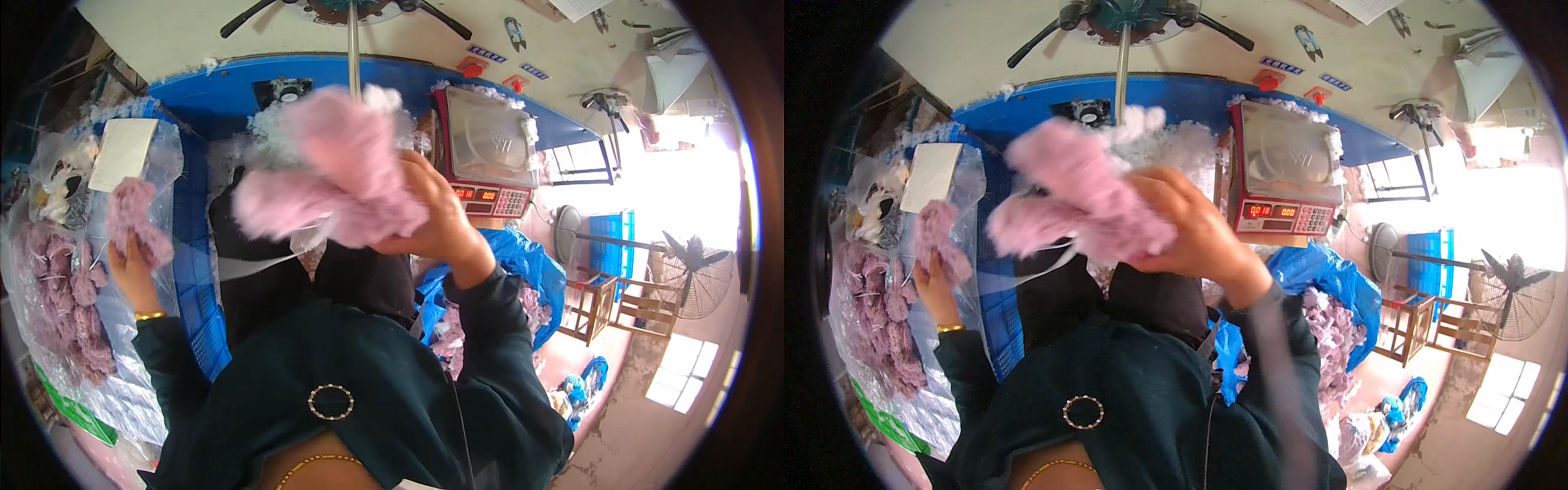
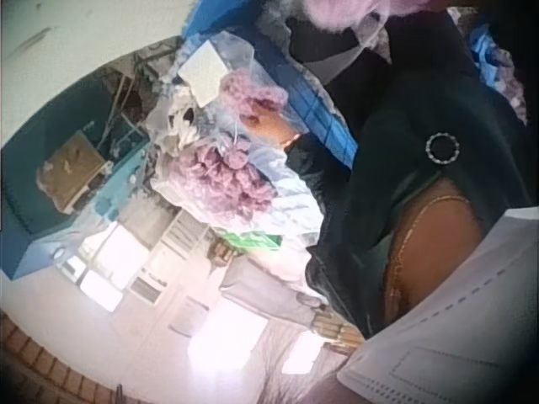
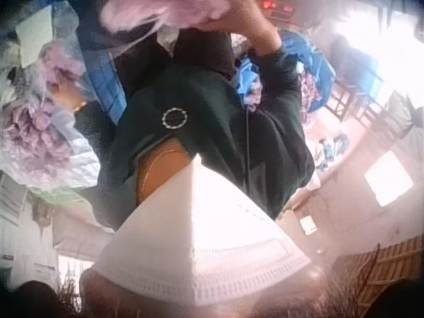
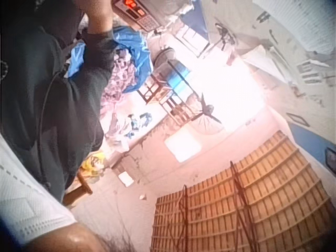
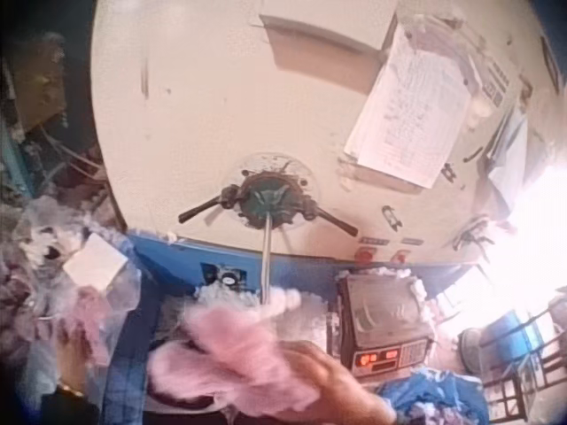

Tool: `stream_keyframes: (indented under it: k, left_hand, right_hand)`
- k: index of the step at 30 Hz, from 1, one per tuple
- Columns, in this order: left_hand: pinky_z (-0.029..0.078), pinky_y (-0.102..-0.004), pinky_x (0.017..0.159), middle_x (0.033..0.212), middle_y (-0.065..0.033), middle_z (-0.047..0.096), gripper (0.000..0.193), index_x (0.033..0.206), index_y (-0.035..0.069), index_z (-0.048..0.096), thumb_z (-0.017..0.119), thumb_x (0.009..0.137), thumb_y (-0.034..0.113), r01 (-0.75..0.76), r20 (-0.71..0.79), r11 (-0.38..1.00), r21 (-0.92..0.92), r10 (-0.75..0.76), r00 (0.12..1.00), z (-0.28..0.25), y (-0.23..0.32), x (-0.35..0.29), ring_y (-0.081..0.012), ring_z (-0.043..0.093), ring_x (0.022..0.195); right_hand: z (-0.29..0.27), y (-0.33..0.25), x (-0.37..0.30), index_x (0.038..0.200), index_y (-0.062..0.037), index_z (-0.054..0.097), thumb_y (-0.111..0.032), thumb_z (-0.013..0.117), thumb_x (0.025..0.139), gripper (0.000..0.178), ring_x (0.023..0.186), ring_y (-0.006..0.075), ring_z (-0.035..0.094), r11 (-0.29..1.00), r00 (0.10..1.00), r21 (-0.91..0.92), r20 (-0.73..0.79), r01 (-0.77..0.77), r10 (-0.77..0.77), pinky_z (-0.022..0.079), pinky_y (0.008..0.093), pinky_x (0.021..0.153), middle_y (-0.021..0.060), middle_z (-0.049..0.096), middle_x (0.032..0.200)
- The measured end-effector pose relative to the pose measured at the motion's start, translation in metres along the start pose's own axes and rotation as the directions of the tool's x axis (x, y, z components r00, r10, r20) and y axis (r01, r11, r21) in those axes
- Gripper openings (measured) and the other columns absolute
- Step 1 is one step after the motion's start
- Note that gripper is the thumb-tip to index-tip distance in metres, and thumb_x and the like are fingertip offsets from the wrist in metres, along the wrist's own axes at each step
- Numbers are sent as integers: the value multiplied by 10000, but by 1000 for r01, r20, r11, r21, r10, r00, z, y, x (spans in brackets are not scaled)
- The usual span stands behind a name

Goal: The person repeatedly stuffs pink fluffy material into small pink plush toys using a manual stuffing machine. They place each toy on the machine's nozzle, push the material in, then remove and set the toy aside. The process is repeated for multiple toys throughout the clip.

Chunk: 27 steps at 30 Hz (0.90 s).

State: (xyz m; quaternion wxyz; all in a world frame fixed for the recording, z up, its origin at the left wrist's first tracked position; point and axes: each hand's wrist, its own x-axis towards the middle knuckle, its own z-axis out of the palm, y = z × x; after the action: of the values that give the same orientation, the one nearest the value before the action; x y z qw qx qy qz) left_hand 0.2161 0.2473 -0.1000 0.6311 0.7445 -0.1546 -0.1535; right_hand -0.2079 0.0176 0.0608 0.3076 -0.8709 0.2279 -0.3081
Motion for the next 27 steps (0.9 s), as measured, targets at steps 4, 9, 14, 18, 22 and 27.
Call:
stream_keyframes:
  k: [4, 9, 14, 18, 22, 27]
  left_hand:
    - [468, -243, 792, 1073, -47, 592, 252, 1118, -25, 564, 598, 907, 108, -20, 218, 995, -96, 41, 975, 52, 29, -13, -113, 564, 913]
    - [449, -238, 838, 1088, -57, 603, 285, 1167, -15, 561, 600, 903, 86, 41, 348, 986, -164, 19, 937, 87, 73, -61, -112, 557, 966]
    - [456, -258, 865, 1098, -68, 618, 301, 1176, -12, 555, 607, 894, 80, 243, 596, 957, -157, -105, 796, 102, 93, -88, -134, 583, 1003]
    - [446, -265, 885, 1086, -65, 627, 291, 1170, -6, 555, 598, 888, 51, 385, 765, 903, -192, -108, 635, 116, 104, -96, -136, 588, 995]
    - [426, -269, 924, 1133, -64, 608, 343, 1206, -11, 543, 605, 870, 18, 357, 802, 912, -201, -56, 594, 110, 104, -98, -139, 563, 1036]
    - [417, -278, 935, 1160, -62, 591, 377, 1218, -14, 535, 624, 853, 18, 252, 888, 949, -188, 54, 457, 130, 120, -110, -137, 543, 1063]
  right_hand:
    - [42, 52, 65, 1191, -44, 495, -234, 814, 580, 715, 1012, 374, 544, 902, 909, -431, -361, 34, -207, 485, 436, 833, 170, 512, 1155]
    - [57, 66, 69, 1197, -52, 497, -278, 831, 567, 748, 986, 382, 556, 933, 881, -349, -465, -87, -92, 500, 428, 785, 173, 511, 1142]
    - [47, 40, 47, 1168, -15, 509, -226, 811, 575, 698, 1029, 383, 533, 934, 924, -346, -379, -90, -51, 475, 432, 856, 190, 512, 1150]
    - [20, 27, 8, 1174, -39, 528, -197, 805, 567, 686, 1053, 402, 528, 961, 975, -272, -223, -56, -6, 470, 437, 881, 202, 509, 1186]
    - [-51, 29, -65, 1263, -51, 502, -195, 766, 662, 672, 1136, 317, 527, 734, 834, -626, 236, -262, 498, 432, 398, 967, 175, 545, 1224]
    - [-63, 30, -100, 1225, -92, 573, -190, 722, 735, 521, 1135, 273, 531, 754, 741, -627, 408, -197, 533, 436, 354, 959, 134, 582, 1195]
